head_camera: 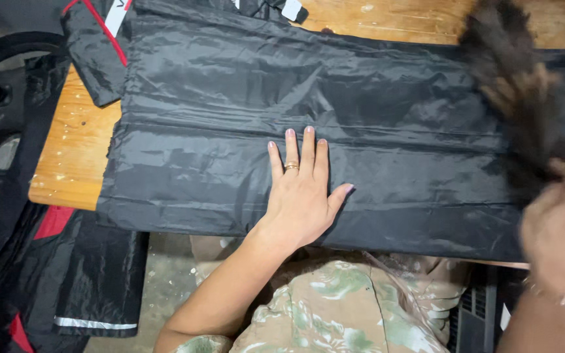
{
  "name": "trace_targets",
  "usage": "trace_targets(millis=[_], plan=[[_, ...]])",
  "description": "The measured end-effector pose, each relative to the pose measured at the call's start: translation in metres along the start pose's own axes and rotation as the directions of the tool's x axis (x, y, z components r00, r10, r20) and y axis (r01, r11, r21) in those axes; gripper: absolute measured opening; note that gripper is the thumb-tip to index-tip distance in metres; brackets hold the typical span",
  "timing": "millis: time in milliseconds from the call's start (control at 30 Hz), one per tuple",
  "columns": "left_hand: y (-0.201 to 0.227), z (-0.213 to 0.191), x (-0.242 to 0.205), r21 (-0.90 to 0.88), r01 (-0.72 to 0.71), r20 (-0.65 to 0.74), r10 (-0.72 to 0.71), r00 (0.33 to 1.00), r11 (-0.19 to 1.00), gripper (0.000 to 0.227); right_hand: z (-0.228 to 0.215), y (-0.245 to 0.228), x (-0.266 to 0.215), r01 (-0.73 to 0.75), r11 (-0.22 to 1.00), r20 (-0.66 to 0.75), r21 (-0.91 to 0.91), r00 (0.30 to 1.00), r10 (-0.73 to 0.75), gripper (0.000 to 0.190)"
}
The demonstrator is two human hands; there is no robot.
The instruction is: The person uses a feather duster to clean the surface of a black fabric item laid out on a wooden table. They repeatedly sweep the duster across the material while holding it in place with their other hand.
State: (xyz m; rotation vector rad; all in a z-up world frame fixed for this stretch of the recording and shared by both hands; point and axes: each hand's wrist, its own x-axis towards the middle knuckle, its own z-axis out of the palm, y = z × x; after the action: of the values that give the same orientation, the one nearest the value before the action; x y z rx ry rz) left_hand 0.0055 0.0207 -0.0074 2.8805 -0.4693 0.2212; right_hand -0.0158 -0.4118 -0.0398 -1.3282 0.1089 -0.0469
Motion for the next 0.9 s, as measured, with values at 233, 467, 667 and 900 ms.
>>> trace_targets(millis=[233,467,667,900], plan=[[0.001,-0.008,0.002,-0.001,-0.023,0.017,0.023,1.0,1.0,0.065,0.147,-0.017,-0.047,0.133,-0.163,0.161,-0.978,0.972,-0.169,0.044],[0.0,-0.003,-0.002,0.015,-0.006,-0.068,0.007,0.998,1.0,0.083,0.025,0.002,-0.013,0.175,0.061,0.114,-0.983,0.831,-0.544,0.027],[0.002,-0.011,0.002,-0.058,-0.015,-0.008,0.014,1.0,0.998,0.065,0.157,-0.022,-0.076,0.09,-0.107,0.116,-0.99,0.956,-0.27,0.045],[-0.001,-0.003,-0.002,-0.006,0.009,-0.088,-0.009,0.996,1.0,0.083,0.016,0.019,-0.022,0.067,0.923,-0.181,-0.378,0.973,-0.145,0.041]])
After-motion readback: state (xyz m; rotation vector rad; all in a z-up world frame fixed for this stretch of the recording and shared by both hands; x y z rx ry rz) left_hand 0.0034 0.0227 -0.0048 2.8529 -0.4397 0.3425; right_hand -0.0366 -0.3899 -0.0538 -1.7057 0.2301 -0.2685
